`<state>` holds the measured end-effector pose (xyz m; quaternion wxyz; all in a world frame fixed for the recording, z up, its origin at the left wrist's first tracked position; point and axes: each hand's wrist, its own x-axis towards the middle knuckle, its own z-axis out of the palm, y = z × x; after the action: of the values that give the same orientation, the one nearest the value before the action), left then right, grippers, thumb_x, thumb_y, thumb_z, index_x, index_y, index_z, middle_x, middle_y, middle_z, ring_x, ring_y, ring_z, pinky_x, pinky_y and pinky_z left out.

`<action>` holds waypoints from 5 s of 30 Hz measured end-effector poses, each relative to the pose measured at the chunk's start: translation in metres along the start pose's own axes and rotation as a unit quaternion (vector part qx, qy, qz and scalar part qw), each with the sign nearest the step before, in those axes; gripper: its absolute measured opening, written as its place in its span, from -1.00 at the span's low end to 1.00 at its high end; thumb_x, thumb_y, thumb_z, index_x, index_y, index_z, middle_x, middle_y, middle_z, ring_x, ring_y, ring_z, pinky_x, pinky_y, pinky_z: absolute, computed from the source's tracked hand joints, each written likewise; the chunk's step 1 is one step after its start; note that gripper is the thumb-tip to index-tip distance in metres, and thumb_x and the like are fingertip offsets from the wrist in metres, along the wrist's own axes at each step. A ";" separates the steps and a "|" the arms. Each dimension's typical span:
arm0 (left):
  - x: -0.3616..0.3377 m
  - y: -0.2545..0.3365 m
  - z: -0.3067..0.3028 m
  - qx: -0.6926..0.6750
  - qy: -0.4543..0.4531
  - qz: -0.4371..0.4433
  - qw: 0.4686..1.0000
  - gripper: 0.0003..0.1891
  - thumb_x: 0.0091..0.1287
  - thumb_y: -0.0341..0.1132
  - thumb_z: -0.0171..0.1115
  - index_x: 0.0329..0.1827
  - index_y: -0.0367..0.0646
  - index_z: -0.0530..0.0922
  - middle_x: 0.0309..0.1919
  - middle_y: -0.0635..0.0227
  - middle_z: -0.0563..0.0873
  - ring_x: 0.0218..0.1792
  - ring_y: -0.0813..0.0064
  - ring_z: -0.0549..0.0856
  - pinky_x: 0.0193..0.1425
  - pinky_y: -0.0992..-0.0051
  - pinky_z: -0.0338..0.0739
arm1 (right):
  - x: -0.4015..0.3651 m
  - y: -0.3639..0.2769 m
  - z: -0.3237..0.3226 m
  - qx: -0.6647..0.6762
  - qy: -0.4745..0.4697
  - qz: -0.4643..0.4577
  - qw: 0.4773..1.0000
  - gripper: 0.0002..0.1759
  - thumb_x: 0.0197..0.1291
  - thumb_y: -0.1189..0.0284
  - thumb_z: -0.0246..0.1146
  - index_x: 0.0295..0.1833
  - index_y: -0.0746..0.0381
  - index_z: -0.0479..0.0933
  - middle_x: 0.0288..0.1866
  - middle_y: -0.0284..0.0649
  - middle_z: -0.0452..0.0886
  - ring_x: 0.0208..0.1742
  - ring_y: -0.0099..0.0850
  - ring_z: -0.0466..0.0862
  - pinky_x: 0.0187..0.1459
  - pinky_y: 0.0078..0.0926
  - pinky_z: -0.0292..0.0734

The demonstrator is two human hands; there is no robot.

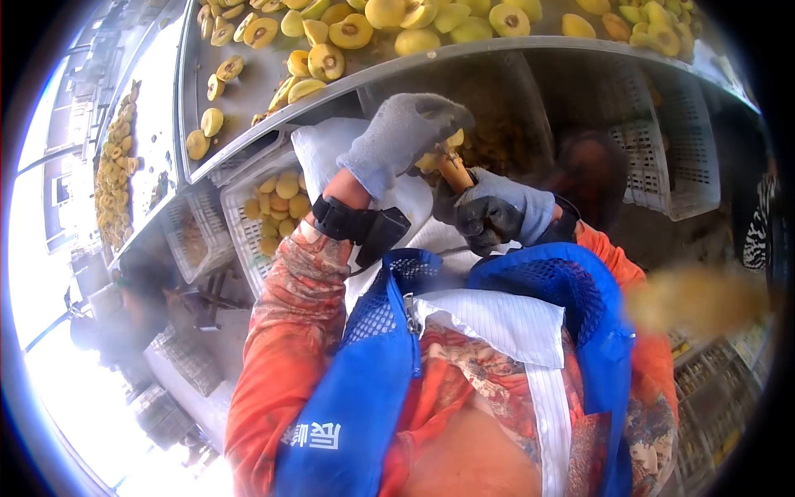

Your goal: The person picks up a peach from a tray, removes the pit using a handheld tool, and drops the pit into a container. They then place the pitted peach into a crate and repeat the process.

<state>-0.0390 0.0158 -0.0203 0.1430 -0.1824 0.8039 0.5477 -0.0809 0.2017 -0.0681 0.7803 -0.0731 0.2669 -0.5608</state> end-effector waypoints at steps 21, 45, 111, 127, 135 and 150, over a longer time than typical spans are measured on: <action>-0.006 0.010 0.010 -0.019 0.214 0.288 0.933 -0.78 0.42 -0.39 0.12 0.04 -0.23 0.61 -0.10 0.28 0.72 -0.14 0.53 0.66 -0.11 0.57 0.53 | -0.005 -0.007 0.039 0.125 -0.043 -0.082 0.988 -0.84 0.11 0.45 0.20 -0.22 0.29 0.47 -0.60 -0.35 0.41 -0.70 -0.56 0.37 -0.64 -0.61 0.27; -0.009 -0.003 0.015 -0.071 0.077 0.192 0.976 -0.66 0.20 -0.39 0.28 0.08 -0.04 0.62 -0.01 0.31 0.69 -0.06 0.45 0.70 0.00 0.54 0.61 | -0.013 0.003 0.040 -0.028 0.099 -0.078 0.992 -0.88 0.11 0.49 0.25 -0.23 0.26 0.52 -0.53 -0.36 0.49 -0.63 -0.59 0.44 -0.62 -0.64 0.30; 0.001 -0.053 -0.060 -0.301 0.292 0.168 0.892 -0.63 0.23 -0.52 0.29 0.10 -0.38 0.46 -0.07 0.20 0.66 -0.07 0.42 0.67 -0.04 0.48 0.63 | 0.086 -0.061 0.041 -0.320 0.303 -0.406 0.800 -0.64 0.12 0.47 0.29 0.06 0.26 0.51 -0.35 -0.20 0.60 -0.42 -0.41 0.61 -0.38 -0.46 0.52; 0.005 -0.071 -0.022 -0.049 0.272 0.291 0.916 -0.42 0.08 -0.62 0.38 0.21 -0.29 0.41 0.09 0.06 0.60 0.10 0.26 0.62 0.17 0.37 0.55 | 0.049 -0.025 0.031 -0.577 0.431 -0.267 0.640 -0.53 0.05 0.28 0.42 0.04 0.24 0.51 -0.16 0.07 0.64 -0.11 0.04 0.63 -0.10 -0.20 0.52; -0.039 0.001 -0.002 0.034 0.362 0.281 0.888 -0.52 0.14 -0.51 0.31 0.17 -0.20 0.47 -0.03 0.15 0.65 -0.08 0.24 0.69 -0.02 0.37 0.61 | 0.053 -0.008 0.040 -0.512 0.444 -0.319 0.663 -0.63 0.08 0.29 0.37 -0.06 0.24 0.50 -0.27 0.05 0.64 -0.21 0.04 0.64 -0.20 -0.22 0.54; -0.045 -0.003 0.016 -0.016 0.376 0.258 0.890 -0.70 0.48 -0.36 0.07 0.21 -0.27 0.47 0.08 0.29 0.62 0.00 0.59 0.60 0.04 0.63 0.50 | 0.016 -0.024 0.078 -0.184 0.196 -0.135 0.954 -0.84 0.04 0.42 0.30 -0.30 0.27 0.53 -0.65 -0.29 0.49 -0.72 -0.51 0.47 -0.67 -0.54 0.29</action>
<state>0.0027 0.0356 -0.0092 -0.3193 -0.1636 0.8075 0.4682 -0.0579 0.1642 0.0026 0.6026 -0.1396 0.5012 -0.6052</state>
